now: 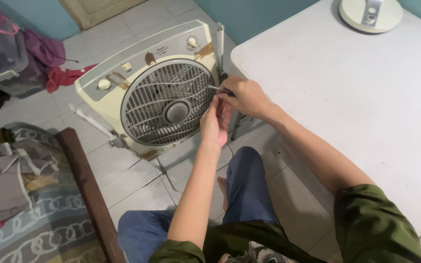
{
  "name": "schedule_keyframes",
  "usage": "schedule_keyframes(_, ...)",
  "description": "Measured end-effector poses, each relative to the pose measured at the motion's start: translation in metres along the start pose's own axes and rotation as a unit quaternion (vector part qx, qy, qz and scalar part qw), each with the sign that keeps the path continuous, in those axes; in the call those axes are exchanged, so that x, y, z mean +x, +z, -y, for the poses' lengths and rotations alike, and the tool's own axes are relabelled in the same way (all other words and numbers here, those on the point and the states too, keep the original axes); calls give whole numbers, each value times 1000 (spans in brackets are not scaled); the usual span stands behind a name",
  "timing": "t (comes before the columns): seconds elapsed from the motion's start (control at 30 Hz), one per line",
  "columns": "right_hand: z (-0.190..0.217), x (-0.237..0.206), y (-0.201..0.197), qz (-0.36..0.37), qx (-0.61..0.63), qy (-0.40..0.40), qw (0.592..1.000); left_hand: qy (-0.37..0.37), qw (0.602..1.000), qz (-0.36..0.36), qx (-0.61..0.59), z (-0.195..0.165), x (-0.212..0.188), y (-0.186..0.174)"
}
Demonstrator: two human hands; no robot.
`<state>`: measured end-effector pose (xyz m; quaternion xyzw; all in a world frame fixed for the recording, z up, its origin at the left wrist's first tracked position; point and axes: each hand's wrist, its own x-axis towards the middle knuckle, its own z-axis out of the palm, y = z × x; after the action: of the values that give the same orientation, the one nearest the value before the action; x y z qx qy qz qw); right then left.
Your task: The person uses a screwdriver to remove screws from the back of an electric fan, then reattaches a metal bracket to the fan's rear housing and tightens the screws.
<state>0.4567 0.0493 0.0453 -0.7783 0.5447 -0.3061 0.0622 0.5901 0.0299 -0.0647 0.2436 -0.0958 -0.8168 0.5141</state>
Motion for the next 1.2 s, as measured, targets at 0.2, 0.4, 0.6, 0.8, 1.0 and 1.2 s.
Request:
schedule_keyframes(0.2, 31, 0, 36, 17, 25, -48, 998, -7, 1000, 4, -30, -26, -5, -49)
schedule_keyframes(0.4, 60, 7, 57, 46, 88, -50, 994, 29, 999, -37, -16, -51, -22, -79)
schedule_keyframes(0.6, 76, 14, 61, 102, 203, 49, 973, 77, 997, -14, -23, -92, -48, -92)
schedule_keyframes(0.8, 91, 12, 59, 85, 155, -46, 983, 104, 995, 12, -1, -120, -67, -98)
schedule_keyframes(1.0, 106, 10, 58, 99, 131, -71, 984, 112, 993, 23, -3, -127, -71, -104)
schedule_keyframes(1.2, 112, 13, 56, 99, 104, -99, 985, 127, 991, 15, 22, -131, -72, -108)
